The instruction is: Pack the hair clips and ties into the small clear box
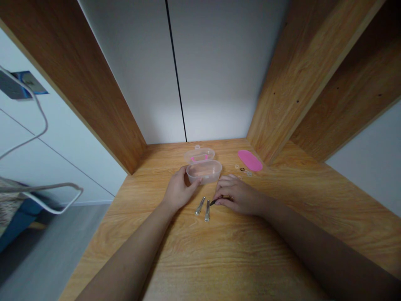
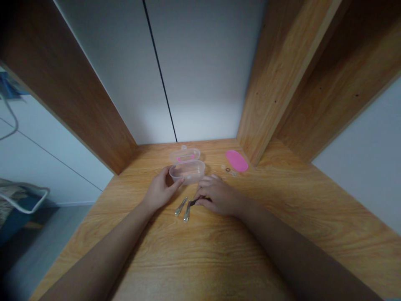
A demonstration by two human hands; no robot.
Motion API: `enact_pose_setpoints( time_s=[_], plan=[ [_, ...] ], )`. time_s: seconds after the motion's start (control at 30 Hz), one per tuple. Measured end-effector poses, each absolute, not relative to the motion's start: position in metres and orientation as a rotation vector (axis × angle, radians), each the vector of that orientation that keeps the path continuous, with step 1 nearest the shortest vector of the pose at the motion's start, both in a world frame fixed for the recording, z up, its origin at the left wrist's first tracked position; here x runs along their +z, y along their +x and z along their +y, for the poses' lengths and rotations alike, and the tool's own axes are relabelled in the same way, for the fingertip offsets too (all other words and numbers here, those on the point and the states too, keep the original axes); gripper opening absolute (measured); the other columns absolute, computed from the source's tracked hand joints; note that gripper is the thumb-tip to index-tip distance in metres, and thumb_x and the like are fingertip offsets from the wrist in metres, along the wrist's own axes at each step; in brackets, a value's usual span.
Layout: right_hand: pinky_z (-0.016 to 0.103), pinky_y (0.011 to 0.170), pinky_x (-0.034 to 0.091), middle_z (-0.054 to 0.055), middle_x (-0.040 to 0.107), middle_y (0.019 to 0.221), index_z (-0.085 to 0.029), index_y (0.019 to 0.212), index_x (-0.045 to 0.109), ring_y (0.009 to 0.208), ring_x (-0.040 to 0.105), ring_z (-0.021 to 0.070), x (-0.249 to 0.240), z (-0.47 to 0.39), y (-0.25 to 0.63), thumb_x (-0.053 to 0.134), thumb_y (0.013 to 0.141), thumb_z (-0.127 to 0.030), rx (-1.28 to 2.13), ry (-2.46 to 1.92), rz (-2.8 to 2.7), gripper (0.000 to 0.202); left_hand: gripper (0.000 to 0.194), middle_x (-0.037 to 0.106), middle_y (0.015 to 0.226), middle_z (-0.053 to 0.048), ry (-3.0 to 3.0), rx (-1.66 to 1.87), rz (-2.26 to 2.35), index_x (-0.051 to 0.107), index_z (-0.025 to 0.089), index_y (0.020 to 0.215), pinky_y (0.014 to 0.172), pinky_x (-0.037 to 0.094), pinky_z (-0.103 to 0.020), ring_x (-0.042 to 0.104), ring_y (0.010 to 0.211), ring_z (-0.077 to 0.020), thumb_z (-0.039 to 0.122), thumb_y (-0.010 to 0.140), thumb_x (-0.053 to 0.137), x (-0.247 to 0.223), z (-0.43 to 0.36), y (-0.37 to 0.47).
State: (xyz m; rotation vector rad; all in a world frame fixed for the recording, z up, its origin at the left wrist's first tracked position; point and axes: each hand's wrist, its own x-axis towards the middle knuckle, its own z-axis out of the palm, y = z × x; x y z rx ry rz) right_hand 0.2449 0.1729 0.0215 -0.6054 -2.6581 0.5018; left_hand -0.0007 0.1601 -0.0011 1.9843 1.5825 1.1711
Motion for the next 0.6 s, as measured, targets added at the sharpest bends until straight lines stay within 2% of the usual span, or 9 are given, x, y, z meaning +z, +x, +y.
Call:
enact_pose_setpoints(
  time_s=[0.37,0.6],
  plan=[
    [0.034,0.076,0.048,0.003,0.075,0.09,-0.025,0.095,0.075,0.084,0.066,0.0182,0.0135,0.1809,0.2479,0.062,0.097,-0.028,0.299,-0.477,-2.418,0.013,0.046,0.07,0.124,-0.01,1.988,1.154,1.588,0.058,0.019,0.127,0.1,0.052,-0.042,0.067,0.112,-0.0259,0.038,0.087,0.069,-0.0022,0.1608,-0.0016],
    [0.032,0.08,0.053,0.003,0.078,0.094,-0.025,0.096,0.074,0.087,0.071,0.0174,0.0147,0.1789,0.248,0.061,0.097,-0.027,0.389,-0.528,-2.397,0.014,0.047,0.069,0.126,-0.011,1.989,1.155,1.58,0.057,0.02,0.128,0.101,0.052,-0.043,0.066,0.115,-0.0272,0.039,0.087,0.069,-0.0024,0.1609,-0.0023]
  ],
)
